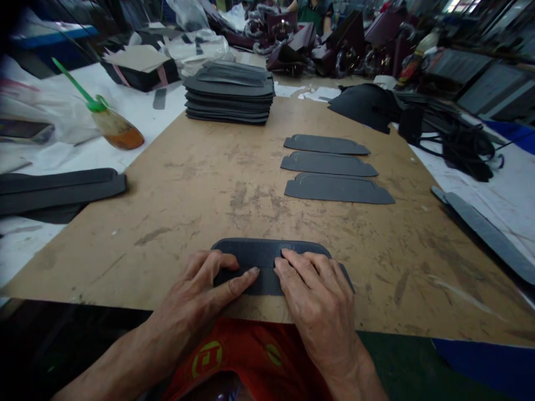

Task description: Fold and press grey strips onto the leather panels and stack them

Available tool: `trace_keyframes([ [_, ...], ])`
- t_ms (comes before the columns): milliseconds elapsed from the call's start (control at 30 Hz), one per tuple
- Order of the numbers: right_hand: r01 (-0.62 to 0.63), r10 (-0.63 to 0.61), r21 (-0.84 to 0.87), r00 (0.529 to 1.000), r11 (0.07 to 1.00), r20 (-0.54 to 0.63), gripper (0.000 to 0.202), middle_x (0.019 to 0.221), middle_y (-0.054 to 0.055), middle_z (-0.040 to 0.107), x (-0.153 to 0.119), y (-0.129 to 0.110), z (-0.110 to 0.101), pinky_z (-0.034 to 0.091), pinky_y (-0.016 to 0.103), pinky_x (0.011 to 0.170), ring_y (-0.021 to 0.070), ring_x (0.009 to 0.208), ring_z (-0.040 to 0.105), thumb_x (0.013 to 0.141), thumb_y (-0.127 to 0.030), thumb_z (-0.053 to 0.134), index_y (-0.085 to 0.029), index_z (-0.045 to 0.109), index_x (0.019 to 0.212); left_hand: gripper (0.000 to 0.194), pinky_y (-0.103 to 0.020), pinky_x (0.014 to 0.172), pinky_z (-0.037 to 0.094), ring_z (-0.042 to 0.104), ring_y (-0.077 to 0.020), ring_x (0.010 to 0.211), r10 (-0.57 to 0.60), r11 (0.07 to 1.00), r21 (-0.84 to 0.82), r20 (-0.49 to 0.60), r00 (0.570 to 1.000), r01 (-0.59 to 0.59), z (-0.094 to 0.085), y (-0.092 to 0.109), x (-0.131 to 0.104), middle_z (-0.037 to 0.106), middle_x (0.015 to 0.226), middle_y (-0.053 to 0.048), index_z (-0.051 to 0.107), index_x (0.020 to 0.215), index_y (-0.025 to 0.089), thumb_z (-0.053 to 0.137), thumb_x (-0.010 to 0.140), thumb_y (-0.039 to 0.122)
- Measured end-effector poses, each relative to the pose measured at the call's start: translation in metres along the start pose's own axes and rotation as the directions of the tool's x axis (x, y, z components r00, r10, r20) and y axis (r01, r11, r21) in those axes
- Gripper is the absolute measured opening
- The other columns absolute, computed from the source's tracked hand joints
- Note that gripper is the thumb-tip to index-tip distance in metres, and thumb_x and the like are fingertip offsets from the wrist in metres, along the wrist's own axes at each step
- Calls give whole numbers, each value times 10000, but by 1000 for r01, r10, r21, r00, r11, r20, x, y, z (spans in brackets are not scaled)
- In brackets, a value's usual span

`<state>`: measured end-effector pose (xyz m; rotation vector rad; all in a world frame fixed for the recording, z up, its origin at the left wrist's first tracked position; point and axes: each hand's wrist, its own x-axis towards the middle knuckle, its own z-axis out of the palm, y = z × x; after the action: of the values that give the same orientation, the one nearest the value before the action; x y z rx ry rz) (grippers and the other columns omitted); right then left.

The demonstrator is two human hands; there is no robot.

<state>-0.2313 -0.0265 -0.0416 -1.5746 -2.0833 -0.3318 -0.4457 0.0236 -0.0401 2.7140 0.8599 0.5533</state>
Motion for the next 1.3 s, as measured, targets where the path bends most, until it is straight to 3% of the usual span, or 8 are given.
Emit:
trace_keyframes([
  [167, 28, -28, 1, 999, 1000, 21, 242, 1098, 55, 696, 1, 1, 1, 473, 387, 835, 224, 925, 601, 839, -95, 599, -143, 672, 1065, 506, -379, 871, 387, 388, -231, 1012, 29, 999, -46, 23, 999, -28, -4, -1, 2, 460, 1129, -86, 455, 1321, 230, 436, 839, 77],
  [500, -15, 15, -4, 999, 1000, 30, 235, 1090, 44, 702, 3, -1, 1, 480, 376, 827, 216, 913, 622, 838, -100, 595, -166, 676, 1048, 446, -413, 887, 336, 378, -255, 1034, 7, 1000, 3, 7, 1000, -7, -2, -2, 1, 463, 1144, -90, 499, 1293, 263, 472, 860, 159],
  [633, -25, 25, 11, 999, 1000, 40, 236, 1097, 43, 701, 3, -1, 1, 479, 372, 827, 215, 927, 629, 840, -94, 591, -160, 676, 1050, 459, -413, 916, 331, 360, -262, 1075, 8, 999, -53, 12, 1000, -8, 0, -3, 0, 446, 1166, -92, 478, 1315, 249, 492, 861, 177],
  [933, -50, 49, 28, 997, 998, 53, 250, 1111, 38, 695, 3, -1, 2, 481, 388, 829, 217, 937, 618, 833, -87, 600, -158, 672, 1062, 630, -474, 966, 316, 367, -289, 1112, -6, 998, -56, 135, 991, 14, -8, -4, -1, 455, 1208, -98, 400, 1376, 272, 630, 790, 293],
  [1300, -71, 69, 39, 996, 997, 48, 245, 1100, 28, 699, 4, -2, 4, 482, 387, 827, 213, 911, 623, 829, -85, 607, -158, 670, 1054, 603, -452, 970, 323, 342, -293, 1131, 24, 998, -53, 113, 993, -18, -9, -5, 2, 467, 1199, -99, 428, 1357, 241, 635, 794, 303],
])
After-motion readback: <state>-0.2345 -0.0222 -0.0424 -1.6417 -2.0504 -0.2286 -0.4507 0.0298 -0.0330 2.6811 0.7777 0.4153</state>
